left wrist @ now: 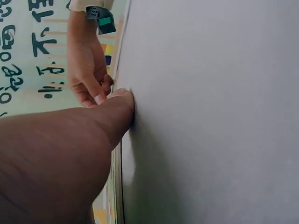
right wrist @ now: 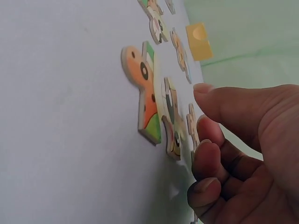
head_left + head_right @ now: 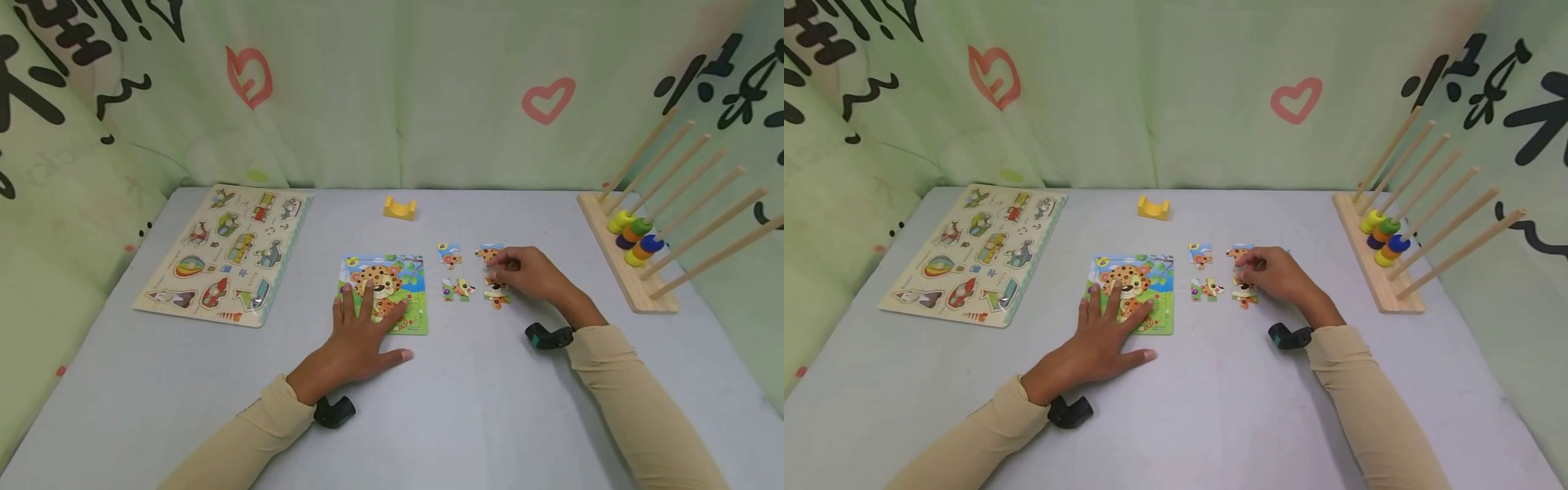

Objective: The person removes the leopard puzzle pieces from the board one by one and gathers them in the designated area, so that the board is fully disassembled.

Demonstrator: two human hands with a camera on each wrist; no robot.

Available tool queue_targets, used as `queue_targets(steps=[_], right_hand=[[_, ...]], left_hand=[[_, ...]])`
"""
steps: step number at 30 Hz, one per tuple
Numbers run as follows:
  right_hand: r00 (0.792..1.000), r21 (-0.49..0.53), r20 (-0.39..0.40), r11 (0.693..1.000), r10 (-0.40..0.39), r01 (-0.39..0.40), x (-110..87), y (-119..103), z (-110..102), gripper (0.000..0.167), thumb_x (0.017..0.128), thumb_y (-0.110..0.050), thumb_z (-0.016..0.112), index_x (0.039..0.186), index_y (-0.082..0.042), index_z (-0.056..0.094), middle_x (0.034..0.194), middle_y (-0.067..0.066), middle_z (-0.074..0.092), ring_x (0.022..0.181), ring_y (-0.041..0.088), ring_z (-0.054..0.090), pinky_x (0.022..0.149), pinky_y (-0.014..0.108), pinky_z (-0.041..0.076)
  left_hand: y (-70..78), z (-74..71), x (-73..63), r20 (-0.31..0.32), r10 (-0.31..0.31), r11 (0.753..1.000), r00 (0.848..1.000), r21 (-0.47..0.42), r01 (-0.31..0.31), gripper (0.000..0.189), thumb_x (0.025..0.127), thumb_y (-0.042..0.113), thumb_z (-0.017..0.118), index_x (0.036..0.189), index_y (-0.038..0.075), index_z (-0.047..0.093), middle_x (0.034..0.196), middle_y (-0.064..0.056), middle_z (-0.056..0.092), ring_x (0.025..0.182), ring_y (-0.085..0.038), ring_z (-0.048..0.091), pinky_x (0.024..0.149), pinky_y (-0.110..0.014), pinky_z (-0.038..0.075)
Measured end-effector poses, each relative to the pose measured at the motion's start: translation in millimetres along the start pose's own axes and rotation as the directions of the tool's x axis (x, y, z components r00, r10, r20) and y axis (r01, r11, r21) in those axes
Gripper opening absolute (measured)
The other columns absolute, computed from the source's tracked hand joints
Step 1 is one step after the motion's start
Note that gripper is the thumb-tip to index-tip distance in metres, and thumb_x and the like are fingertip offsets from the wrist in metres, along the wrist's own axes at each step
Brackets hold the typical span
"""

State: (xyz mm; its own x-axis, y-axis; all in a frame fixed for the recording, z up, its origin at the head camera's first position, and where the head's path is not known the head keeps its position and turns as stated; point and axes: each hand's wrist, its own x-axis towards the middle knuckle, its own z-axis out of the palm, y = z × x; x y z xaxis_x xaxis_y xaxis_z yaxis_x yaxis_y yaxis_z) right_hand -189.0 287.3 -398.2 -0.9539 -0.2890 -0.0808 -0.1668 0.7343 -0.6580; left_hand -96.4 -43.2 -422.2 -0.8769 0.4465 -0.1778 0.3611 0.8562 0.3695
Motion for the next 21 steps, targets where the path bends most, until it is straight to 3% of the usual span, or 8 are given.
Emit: queue_targets(steps=[6,10,13,16,21], right_hand=[[1.000,-0.002,-0.007,1.000,-0.006,0.006,3.7,-6,-1,0.015,0.092,-0.005,0.064,0.105,0.001,0.068,0.086,0.009,0.060,0.076,0.022,0.052,0.064,0.026,0.043],[1.000,0.029,-0.002,0.999,-0.020,0.020,6.5,-9,0,0.015,0.093,-0.007,0.064,0.105,0.001,0.068,0.087,0.010,0.061,0.076,0.022,0.052,0.063,0.025,0.042],[1.000,0.045,0.014,0.999,-0.028,0.027,9.7,-11,3,0.016,0.094,-0.007,0.063,0.107,0.001,0.069,0.087,0.010,0.062,0.075,0.022,0.053,0.063,0.026,0.042],[1.000,0.042,0.022,0.999,-0.020,0.019,13.7,-15,5,0.016,0.095,-0.007,0.061,0.107,0.000,0.069,0.085,0.011,0.062,0.072,0.023,0.053,0.062,0.028,0.044],[1.000,0.016,0.024,1.000,-0.014,0.014,22.0,-25,8,0.017,0.097,-0.011,0.060,0.107,-0.001,0.069,0.092,0.011,0.063,0.076,0.023,0.051,0.066,0.032,0.044]], left_hand=[[6.0,-4.6,0.0,0.013,0.045,0.998,0.999,0.035,-0.046,0.076,0.091,0.061,0.054,0.155,0.029,0.028,0.158,-0.028,-0.005,0.141,-0.046,-0.017,0.111,-0.060,-0.002],[13.1,-6.1,2.3,0.027,0.084,0.996,0.996,-0.010,-0.084,0.073,0.095,0.057,0.052,0.155,0.026,0.026,0.158,-0.027,-0.008,0.142,-0.043,-0.018,0.112,-0.058,-0.003],[16.5,-5.4,4.8,0.064,0.082,0.996,0.995,-0.052,-0.078,0.073,0.096,0.058,0.048,0.156,0.026,0.023,0.158,-0.025,-0.013,0.143,-0.040,-0.019,0.112,-0.056,-0.004],[17.3,-3.6,7.3,0.111,0.064,0.997,0.992,-0.039,-0.060,0.075,0.096,0.061,0.044,0.157,0.027,0.018,0.158,-0.022,-0.017,0.143,-0.036,-0.022,0.113,-0.053,-0.005],[16.7,-1.2,8.8,0.131,0.047,0.999,0.990,-0.021,-0.044,0.077,0.094,0.062,0.047,0.157,0.028,0.019,0.157,-0.022,-0.020,0.142,-0.036,-0.024,0.113,-0.053,-0.007]])
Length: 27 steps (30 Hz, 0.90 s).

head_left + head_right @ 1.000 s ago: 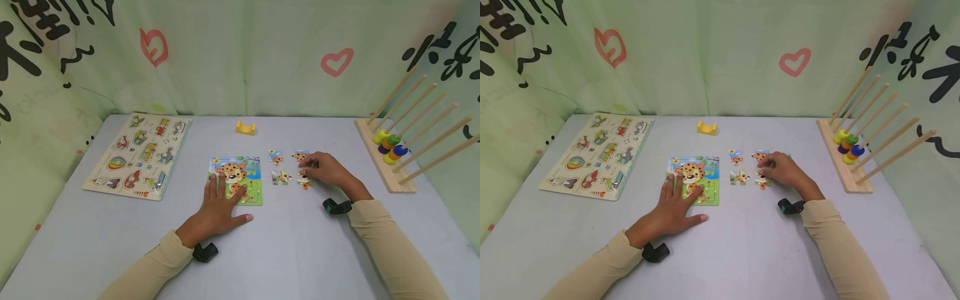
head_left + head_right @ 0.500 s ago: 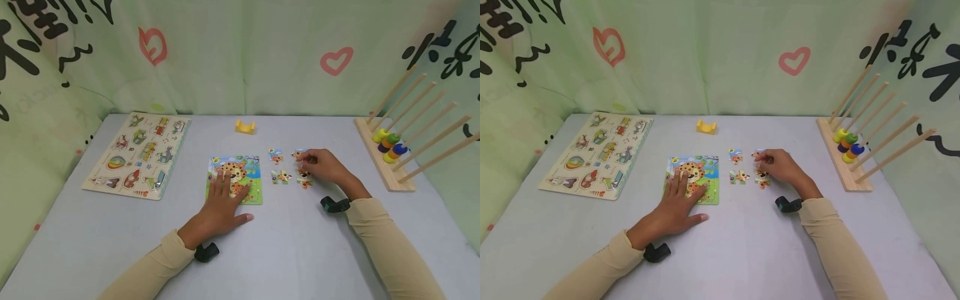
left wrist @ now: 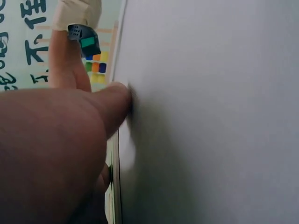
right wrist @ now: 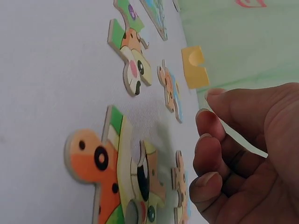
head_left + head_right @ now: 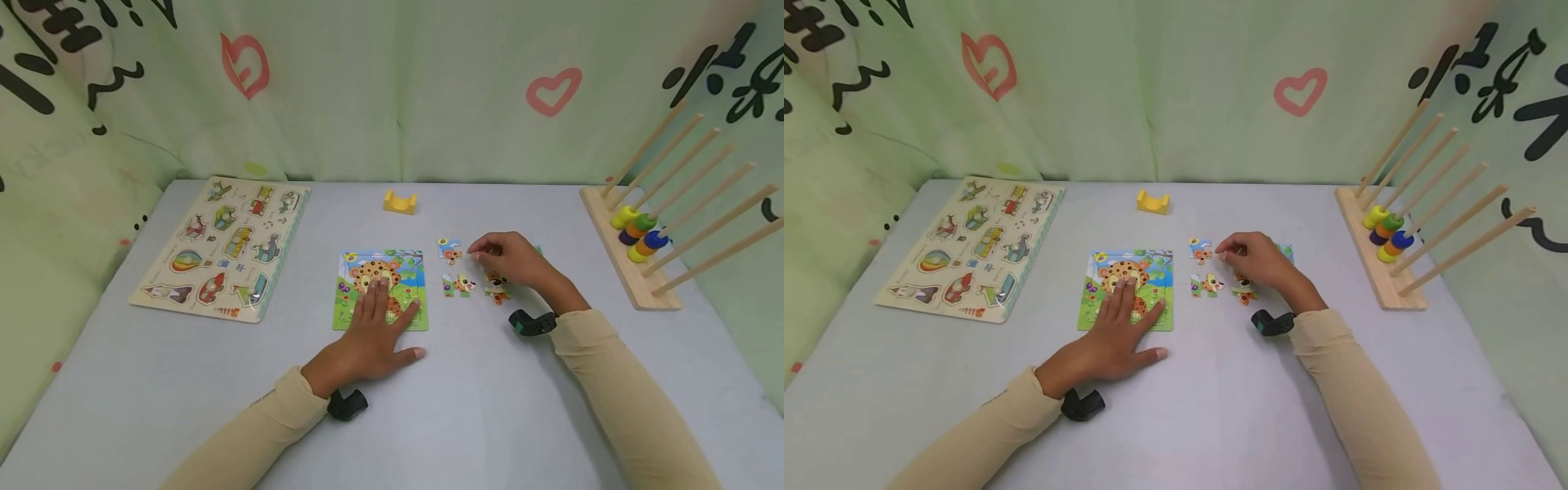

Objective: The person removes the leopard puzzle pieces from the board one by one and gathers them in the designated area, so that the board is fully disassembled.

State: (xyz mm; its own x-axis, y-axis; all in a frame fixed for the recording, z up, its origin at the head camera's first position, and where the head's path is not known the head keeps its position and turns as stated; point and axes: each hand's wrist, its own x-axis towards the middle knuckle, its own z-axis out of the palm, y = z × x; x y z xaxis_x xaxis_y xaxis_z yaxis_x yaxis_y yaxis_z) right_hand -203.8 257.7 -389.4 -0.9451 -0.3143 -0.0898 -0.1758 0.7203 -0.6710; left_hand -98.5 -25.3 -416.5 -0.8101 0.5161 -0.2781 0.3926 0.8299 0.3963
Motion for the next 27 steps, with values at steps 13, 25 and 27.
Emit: queue_targets(steps=[13,25,27], right_hand=[[0.995,0.041,0.086,0.998,-0.058,0.054,24.5,-34,27,0.019,0.098,-0.018,0.061,0.107,-0.005,0.071,0.101,0.007,0.068,0.086,0.022,0.055,0.076,0.035,0.044],[0.975,0.046,0.211,0.997,-0.063,0.055,37.9,-62,43,0.024,0.098,-0.019,0.061,0.115,-0.005,0.071,0.113,0.008,0.068,0.102,0.021,0.058,0.089,0.040,0.045],[0.973,0.056,0.219,0.997,-0.070,0.060,38.5,-64,45,0.025,0.098,-0.020,0.061,0.115,-0.005,0.071,0.114,0.008,0.068,0.105,0.021,0.058,0.091,0.041,0.044]], left_hand=[[1.9,3.0,1.8,-0.034,-0.067,0.997,0.997,0.035,0.068,0.078,0.089,0.069,0.049,0.155,0.035,0.026,0.157,-0.025,-0.015,0.139,-0.046,-0.022,0.106,-0.067,-0.007],[0.0,2.7,1.6,-0.047,-0.068,0.998,0.997,0.006,0.068,0.079,0.087,0.070,0.051,0.154,0.035,0.028,0.156,-0.028,-0.016,0.140,-0.046,-0.022,0.108,-0.064,-0.005],[-0.3,2.7,1.6,-0.043,-0.069,0.998,0.997,0.011,0.070,0.079,0.087,0.070,0.050,0.154,0.036,0.027,0.156,-0.027,-0.016,0.140,-0.046,-0.022,0.109,-0.064,-0.004]])
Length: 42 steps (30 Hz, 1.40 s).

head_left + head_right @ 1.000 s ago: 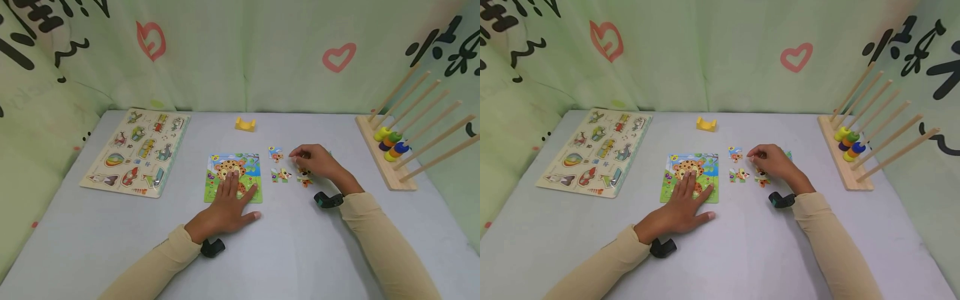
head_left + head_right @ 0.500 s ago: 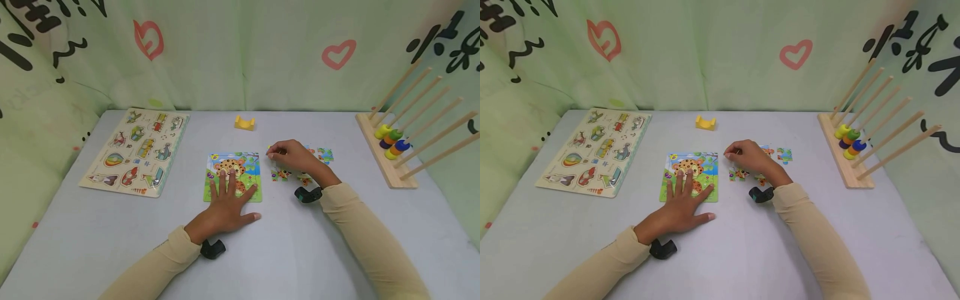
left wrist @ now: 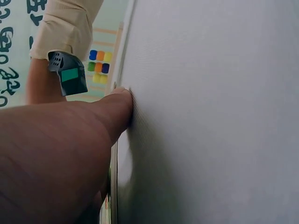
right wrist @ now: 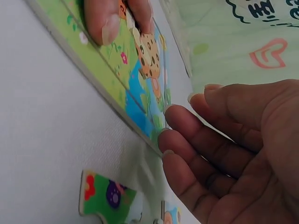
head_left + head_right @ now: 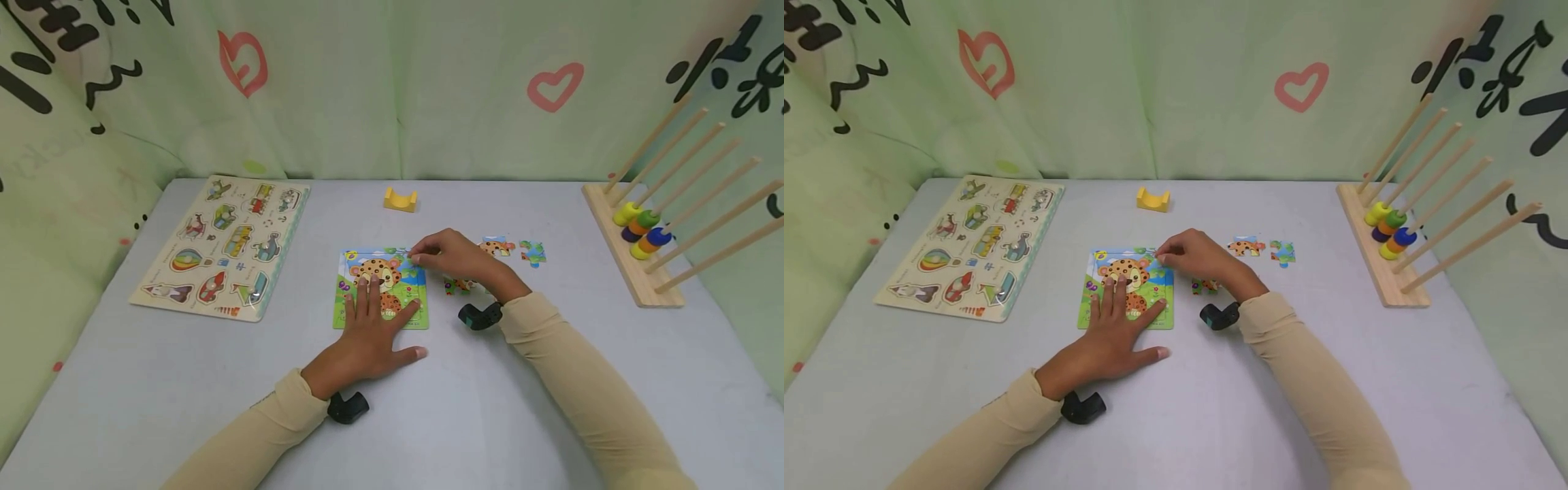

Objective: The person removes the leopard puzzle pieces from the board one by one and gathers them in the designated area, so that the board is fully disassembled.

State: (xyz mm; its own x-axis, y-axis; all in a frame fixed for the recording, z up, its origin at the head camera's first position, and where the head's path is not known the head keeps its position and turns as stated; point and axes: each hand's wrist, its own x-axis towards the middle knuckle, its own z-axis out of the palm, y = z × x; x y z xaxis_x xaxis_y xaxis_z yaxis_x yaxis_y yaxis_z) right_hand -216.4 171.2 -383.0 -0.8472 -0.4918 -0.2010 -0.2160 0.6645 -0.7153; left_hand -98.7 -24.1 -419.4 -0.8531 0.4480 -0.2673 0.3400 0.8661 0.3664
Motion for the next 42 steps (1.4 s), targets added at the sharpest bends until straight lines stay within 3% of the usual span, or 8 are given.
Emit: queue_targets(steps=[14,27,42], right_hand=[[0.998,-0.002,0.047,1.000,-0.029,0.029,5.1,-5,6,0.027,0.099,-0.021,0.060,0.117,-0.004,0.070,0.114,0.007,0.068,0.109,0.021,0.058,0.094,0.042,0.044],[0.996,0.020,0.078,0.999,-0.050,0.048,5.8,-9,11,0.023,0.099,-0.019,0.059,0.112,-0.005,0.072,0.109,0.004,0.070,0.098,0.017,0.059,0.087,0.037,0.046],[0.994,0.040,0.100,0.998,-0.044,0.040,8.3,-13,16,0.023,0.099,-0.016,0.059,0.115,-0.005,0.071,0.104,0.002,0.071,0.096,0.016,0.062,0.087,0.037,0.047]], left_hand=[[0.2,0.0,0.4,-0.009,0.007,1.000,1.000,0.004,-0.007,0.078,0.087,0.070,0.051,0.154,0.035,0.029,0.156,-0.028,-0.014,0.140,-0.047,-0.021,0.107,-0.065,-0.005],[2.7,0.1,-1.8,-0.019,0.019,1.000,1.000,-0.001,-0.019,0.073,0.091,0.065,0.050,0.153,0.032,0.032,0.156,-0.031,-0.010,0.139,-0.050,-0.019,0.107,-0.067,-0.003],[1.4,3.5,-2.0,-0.023,0.034,0.999,0.999,0.017,-0.034,0.073,0.092,0.066,0.047,0.154,0.032,0.030,0.156,-0.029,-0.011,0.139,-0.048,-0.020,0.106,-0.068,-0.005]])
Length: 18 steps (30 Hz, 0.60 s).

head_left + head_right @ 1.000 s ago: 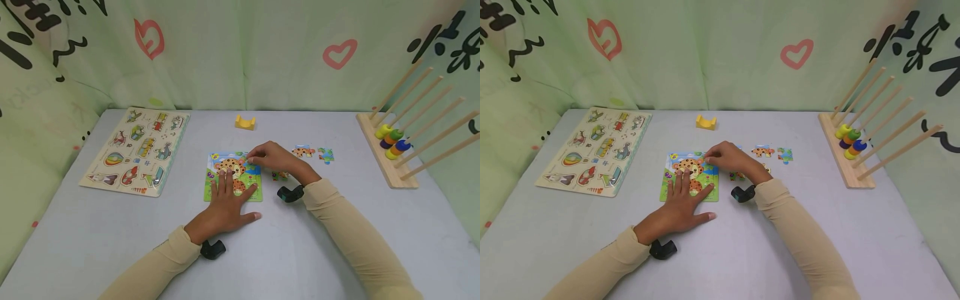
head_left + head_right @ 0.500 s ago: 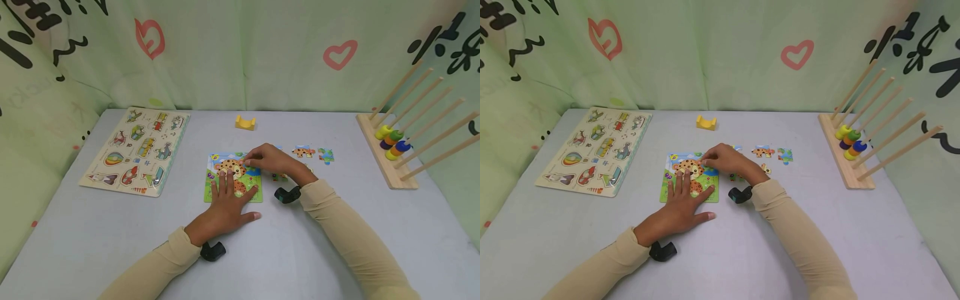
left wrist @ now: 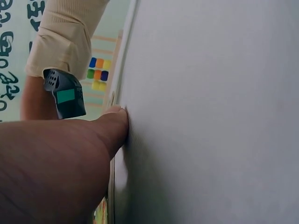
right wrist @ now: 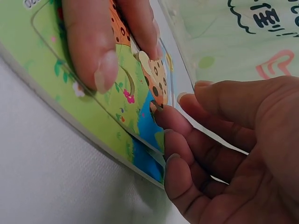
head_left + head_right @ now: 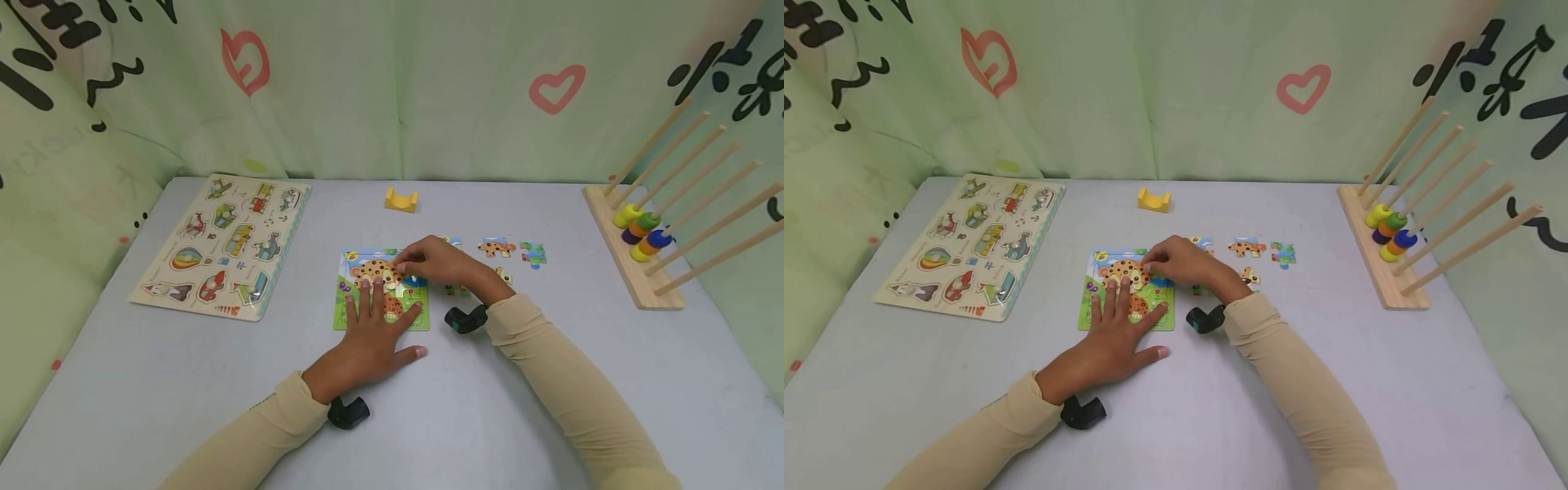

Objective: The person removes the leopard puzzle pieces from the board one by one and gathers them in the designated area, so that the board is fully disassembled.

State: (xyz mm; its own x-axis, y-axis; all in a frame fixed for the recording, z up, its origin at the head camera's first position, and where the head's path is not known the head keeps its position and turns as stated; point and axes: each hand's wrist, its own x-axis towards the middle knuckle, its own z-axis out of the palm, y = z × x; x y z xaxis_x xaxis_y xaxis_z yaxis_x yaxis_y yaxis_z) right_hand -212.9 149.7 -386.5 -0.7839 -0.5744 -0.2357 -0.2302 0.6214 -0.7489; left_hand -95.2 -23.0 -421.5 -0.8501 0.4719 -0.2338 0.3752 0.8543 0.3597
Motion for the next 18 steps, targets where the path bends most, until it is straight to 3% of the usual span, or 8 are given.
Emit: queue_targets(steps=[18], right_hand=[[0.999,-0.010,0.030,1.000,-0.019,0.019,-1.1,1.4,-3.1,0.017,0.095,-0.010,0.064,0.107,0.000,0.070,0.095,0.006,0.070,0.087,0.017,0.062,0.081,0.034,0.049]], left_hand=[[1.4,-1.5,-0.3,0.012,-0.007,1.000,1.000,0.010,0.007,0.073,0.092,0.066,0.047,0.154,0.032,0.030,0.156,-0.029,-0.011,0.139,-0.048,-0.020,0.106,-0.068,-0.004]])
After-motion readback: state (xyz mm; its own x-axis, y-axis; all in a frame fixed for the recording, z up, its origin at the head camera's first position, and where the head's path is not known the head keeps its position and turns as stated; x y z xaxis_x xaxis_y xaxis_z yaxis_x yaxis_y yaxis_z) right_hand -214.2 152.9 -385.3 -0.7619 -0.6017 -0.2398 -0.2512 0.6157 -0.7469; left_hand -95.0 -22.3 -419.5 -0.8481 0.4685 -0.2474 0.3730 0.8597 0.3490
